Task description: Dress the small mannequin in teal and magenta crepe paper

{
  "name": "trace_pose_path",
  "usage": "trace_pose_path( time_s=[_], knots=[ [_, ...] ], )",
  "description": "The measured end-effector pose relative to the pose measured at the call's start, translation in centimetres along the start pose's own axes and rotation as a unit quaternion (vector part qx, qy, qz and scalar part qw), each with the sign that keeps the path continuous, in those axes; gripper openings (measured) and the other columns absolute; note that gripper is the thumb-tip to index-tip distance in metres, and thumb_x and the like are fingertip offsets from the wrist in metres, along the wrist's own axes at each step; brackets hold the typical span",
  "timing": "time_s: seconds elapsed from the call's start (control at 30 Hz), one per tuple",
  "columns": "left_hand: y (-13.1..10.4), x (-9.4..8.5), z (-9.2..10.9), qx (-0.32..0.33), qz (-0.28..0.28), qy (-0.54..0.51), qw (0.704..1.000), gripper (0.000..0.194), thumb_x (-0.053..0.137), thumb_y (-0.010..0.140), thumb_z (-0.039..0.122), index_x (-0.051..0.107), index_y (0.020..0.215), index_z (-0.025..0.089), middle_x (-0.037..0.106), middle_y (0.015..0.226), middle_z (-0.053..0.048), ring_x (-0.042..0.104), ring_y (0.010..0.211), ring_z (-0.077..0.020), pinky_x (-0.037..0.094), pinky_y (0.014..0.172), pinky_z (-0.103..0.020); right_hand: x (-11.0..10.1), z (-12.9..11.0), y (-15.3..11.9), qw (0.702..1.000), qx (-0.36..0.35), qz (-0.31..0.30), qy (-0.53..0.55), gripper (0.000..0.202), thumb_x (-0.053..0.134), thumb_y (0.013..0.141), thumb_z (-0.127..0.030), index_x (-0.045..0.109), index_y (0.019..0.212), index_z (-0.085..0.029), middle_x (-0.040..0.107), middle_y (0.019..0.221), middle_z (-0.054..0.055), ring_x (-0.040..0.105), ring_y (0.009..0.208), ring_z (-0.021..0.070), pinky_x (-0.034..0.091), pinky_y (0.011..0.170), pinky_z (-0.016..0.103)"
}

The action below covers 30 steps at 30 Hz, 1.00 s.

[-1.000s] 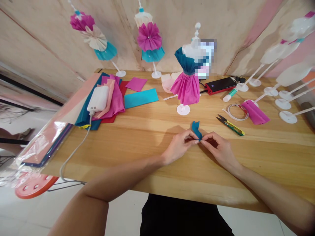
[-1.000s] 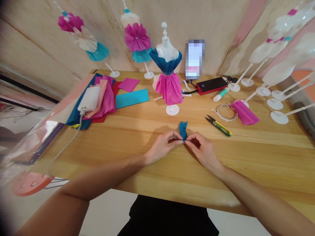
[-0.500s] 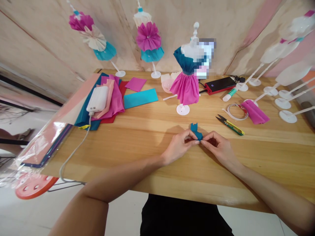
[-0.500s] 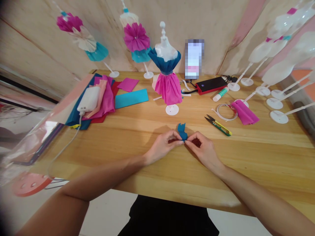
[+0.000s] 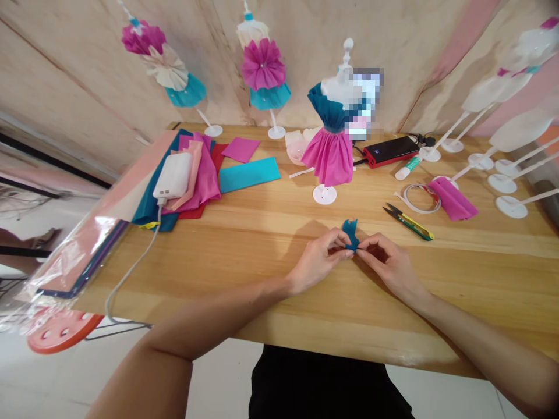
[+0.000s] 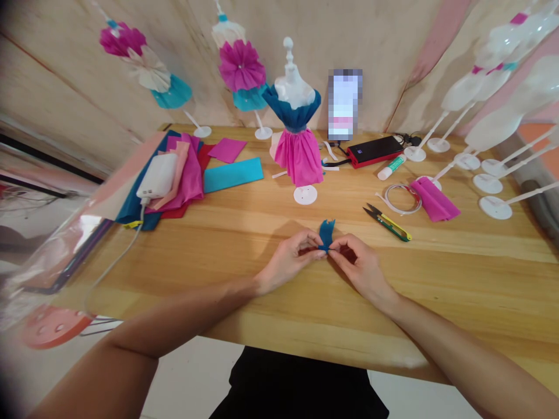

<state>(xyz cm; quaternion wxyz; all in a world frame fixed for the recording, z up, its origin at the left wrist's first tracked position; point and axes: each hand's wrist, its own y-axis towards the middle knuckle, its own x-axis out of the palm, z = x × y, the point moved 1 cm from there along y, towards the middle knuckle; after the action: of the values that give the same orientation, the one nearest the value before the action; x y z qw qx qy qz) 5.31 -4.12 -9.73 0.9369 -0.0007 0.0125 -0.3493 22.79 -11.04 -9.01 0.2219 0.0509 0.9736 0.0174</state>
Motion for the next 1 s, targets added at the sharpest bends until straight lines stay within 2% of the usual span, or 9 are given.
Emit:
trace_pose_path(
  time_s=[0.13,0.37,0.73,1.0],
  knots=[
    [-0.04,-0.06,-0.13,-0.004,0.000,0.012,1.000,0.015,0.062,0.085,0.027,0.058,0.095,0.017,0.066,0.092,-0.003,0.063,0.089,-0.0137,0.050,0.086,-0.030,-0.02,-0.10,-0.04,0.999,-0.018,0.007,-0.031,0.015,0.060,0.089,-0.038,0.065,0.095,-0.024,0.065,0.089,0.004,0.061,0.078,0.0181,0.050,0.069,0.034],
    [-0.08,-0.08,-0.20,0.002,0.004,0.017,1.000,0.013,0.061,0.085,0.027,0.059,0.094,0.017,0.066,0.093,-0.003,0.062,0.089,-0.0132,0.049,0.085,-0.028,-0.05,0.11,-0.04,0.999,-0.009,0.005,-0.042,0.018,0.061,0.088,-0.038,0.065,0.099,-0.024,0.067,0.091,0.004,0.063,0.080,0.0190,0.051,0.070,0.034],
    [-0.10,-0.14,0.01,0.002,-0.004,0.032,0.999,0.011,0.060,0.086,0.027,0.060,0.091,0.017,0.066,0.091,-0.002,0.062,0.087,-0.0132,0.049,0.084,-0.028,-0.05,-0.06,0.10,0.998,-0.021,0.007,-0.055,0.015,0.061,0.088,-0.037,0.065,0.094,-0.024,0.067,0.090,0.003,0.063,0.078,0.0188,0.050,0.069,0.034],
    [0.00,-0.08,-0.54,0.016,0.015,0.037,0.999,0.026,0.065,0.083,0.025,0.058,0.107,0.019,0.065,0.099,-0.005,0.063,0.094,-0.0147,0.051,0.090,-0.031,-0.01,-0.09,-0.02,0.999,-0.029,0.012,-0.042,0.012,0.061,0.089,-0.036,0.064,0.091,-0.024,0.064,0.087,0.003,0.060,0.076,0.0177,0.049,0.068,0.033]
  ],
)
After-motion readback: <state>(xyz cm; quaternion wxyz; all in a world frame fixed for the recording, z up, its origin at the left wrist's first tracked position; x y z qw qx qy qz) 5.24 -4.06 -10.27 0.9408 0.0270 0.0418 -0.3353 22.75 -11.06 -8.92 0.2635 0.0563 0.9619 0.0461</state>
